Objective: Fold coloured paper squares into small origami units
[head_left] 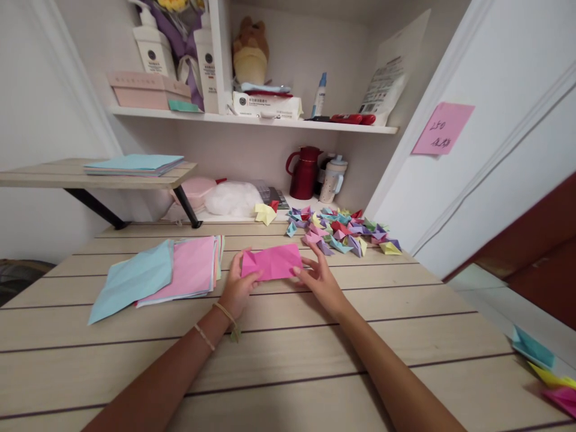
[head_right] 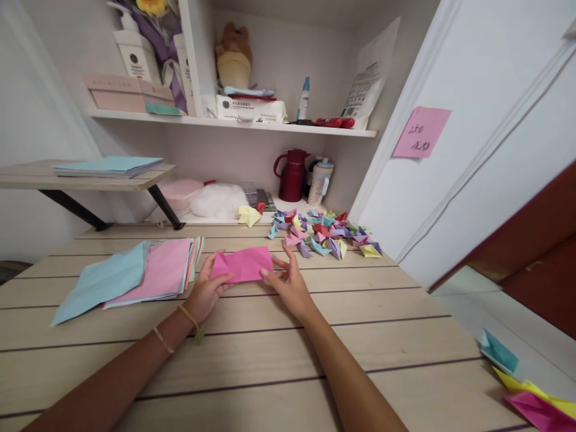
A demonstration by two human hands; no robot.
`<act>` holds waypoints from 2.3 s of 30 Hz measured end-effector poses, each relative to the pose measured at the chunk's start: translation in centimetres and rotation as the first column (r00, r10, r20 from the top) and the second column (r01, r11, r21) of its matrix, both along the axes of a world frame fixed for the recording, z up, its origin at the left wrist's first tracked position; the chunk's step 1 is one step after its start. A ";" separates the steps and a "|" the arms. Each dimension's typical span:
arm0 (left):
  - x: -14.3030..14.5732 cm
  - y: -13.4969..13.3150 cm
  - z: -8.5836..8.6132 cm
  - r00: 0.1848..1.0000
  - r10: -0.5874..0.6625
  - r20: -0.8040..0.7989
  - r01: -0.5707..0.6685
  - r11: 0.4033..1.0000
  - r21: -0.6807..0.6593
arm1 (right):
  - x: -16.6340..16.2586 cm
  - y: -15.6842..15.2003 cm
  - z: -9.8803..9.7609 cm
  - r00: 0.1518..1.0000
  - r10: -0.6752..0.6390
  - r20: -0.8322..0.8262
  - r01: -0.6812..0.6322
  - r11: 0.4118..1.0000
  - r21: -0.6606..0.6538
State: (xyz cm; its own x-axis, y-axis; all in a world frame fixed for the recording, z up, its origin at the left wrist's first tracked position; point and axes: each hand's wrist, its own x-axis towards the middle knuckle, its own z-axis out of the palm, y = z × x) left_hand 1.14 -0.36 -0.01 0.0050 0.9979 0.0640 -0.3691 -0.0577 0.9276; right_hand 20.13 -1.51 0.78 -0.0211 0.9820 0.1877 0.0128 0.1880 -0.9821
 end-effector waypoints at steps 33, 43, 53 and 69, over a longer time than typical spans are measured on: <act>0.5 -0.6 1.4 0.995 -0.100 -0.014 0.100 0.995 -0.014 | -0.4 0.4 -0.9 0.995 -0.101 0.013 0.100 0.994 0.041; 0.7 -0.4 0.7 0.952 -0.179 -0.247 0.187 0.982 0.010 | -1.3 0.3 -0.9 0.996 -0.025 -0.087 0.029 0.999 0.043; 0.5 -0.7 0.9 0.931 -0.228 -0.284 0.243 0.970 0.018 | -1.7 0.0 -1.1 0.996 -0.065 0.062 0.055 0.988 0.146; 0.4 0.0 0.0 0.985 -0.110 -0.131 0.119 0.991 0.063 | -0.5 -0.4 0.1 0.946 0.142 0.292 -0.216 0.947 0.237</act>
